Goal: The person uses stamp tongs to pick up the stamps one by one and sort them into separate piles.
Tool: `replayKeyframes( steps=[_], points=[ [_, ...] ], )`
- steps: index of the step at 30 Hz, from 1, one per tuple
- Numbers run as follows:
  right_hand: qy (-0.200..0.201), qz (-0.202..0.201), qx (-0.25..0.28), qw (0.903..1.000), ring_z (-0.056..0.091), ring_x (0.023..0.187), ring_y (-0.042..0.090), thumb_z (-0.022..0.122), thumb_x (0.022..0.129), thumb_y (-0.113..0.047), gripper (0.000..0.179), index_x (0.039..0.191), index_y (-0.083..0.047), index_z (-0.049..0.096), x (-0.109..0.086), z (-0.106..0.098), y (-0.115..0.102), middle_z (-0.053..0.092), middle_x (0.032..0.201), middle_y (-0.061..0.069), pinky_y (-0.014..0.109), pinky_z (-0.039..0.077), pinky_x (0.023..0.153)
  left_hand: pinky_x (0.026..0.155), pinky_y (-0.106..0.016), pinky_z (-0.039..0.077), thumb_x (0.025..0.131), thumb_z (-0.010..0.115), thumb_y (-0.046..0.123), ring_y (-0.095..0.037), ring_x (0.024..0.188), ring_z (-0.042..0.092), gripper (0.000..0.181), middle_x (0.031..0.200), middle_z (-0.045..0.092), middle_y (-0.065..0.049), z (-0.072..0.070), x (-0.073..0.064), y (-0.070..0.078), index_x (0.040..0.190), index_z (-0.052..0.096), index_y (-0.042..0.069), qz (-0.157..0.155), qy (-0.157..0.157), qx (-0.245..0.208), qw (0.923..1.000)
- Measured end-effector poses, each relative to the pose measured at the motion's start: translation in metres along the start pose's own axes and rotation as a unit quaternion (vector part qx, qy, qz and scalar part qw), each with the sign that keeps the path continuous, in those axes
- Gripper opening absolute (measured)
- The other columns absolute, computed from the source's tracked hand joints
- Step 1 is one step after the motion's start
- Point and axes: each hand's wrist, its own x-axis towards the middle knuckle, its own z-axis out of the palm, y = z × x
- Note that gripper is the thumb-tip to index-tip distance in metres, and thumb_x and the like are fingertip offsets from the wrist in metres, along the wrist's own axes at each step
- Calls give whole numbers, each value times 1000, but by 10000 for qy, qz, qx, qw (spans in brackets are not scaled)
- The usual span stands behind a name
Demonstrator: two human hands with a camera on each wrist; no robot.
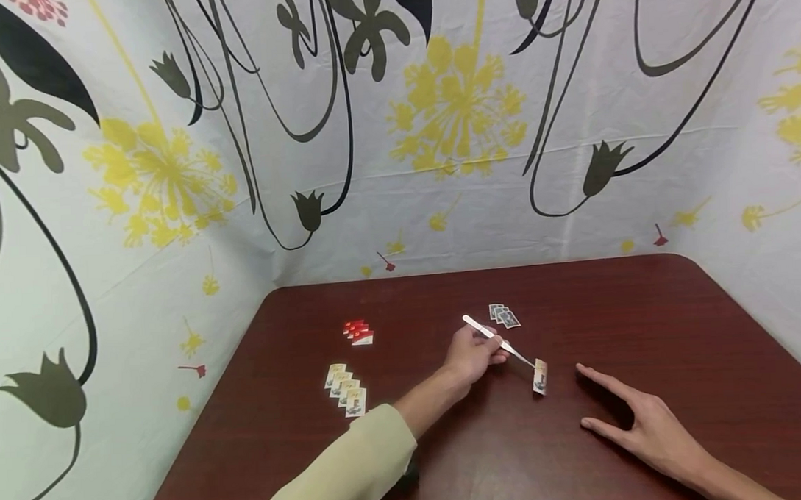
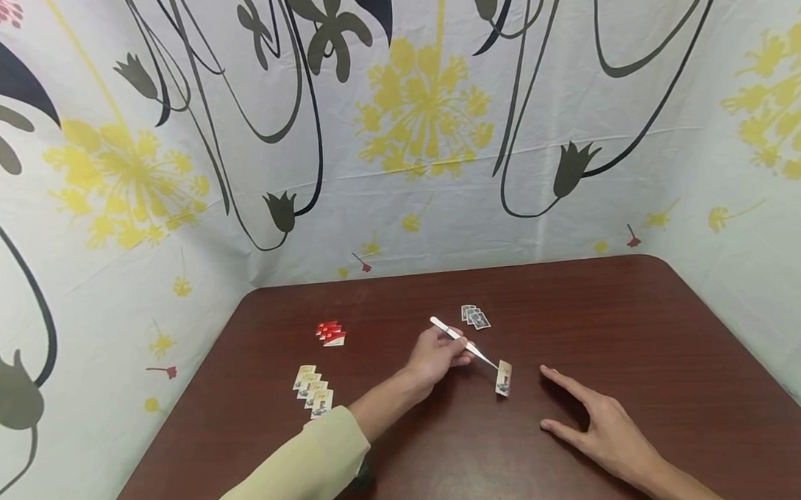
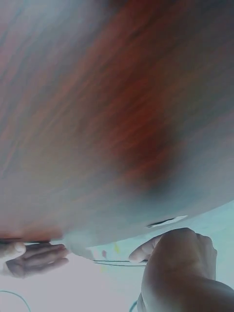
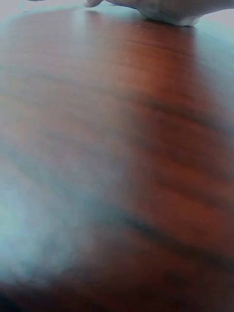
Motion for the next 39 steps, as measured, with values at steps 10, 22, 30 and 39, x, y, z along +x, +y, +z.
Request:
replayKeyframes(
  steps=[10,22,30,39],
  points=[
    [-228,144,148,9995,40,132,-20,95,82,-28,86,157,-19,54,-2,-2,2,64,147,12,-4,34,97,75,-23,67,103,62,-5,-11,73,70,16,94,75,-18,-39,-1,7,117,58,-11,39,48,113,9999],
    [-318,-111,-127,9994,38,138,-16,93,84,-31,80,155,-19,56,-3,1,2,62,149,7,-6,25,103,74,-28,68,100,67,-3,-14,73,72,11,88,73,-13,-34,-6,-7,109,62,-6,3,178,389,9991],
    [-195,-544,-299,9979,52,138,2,95,82,-28,71,145,-15,65,9,8,-10,66,144,8,-3,24,108,77,-29,68,102,65,-2,-18,78,74,19,92,74,-16,-27,1,-5,118,61,-11,64,264,509,9983],
    [-469,-815,-254,9952,63,132,25,91,87,-28,53,137,-21,72,17,19,-28,66,144,3,-2,23,112,76,-30,69,101,65,-4,-25,83,77,17,93,74,-15,-20,6,-6,117,61,-9,0,247,606,9979]
  ],
)
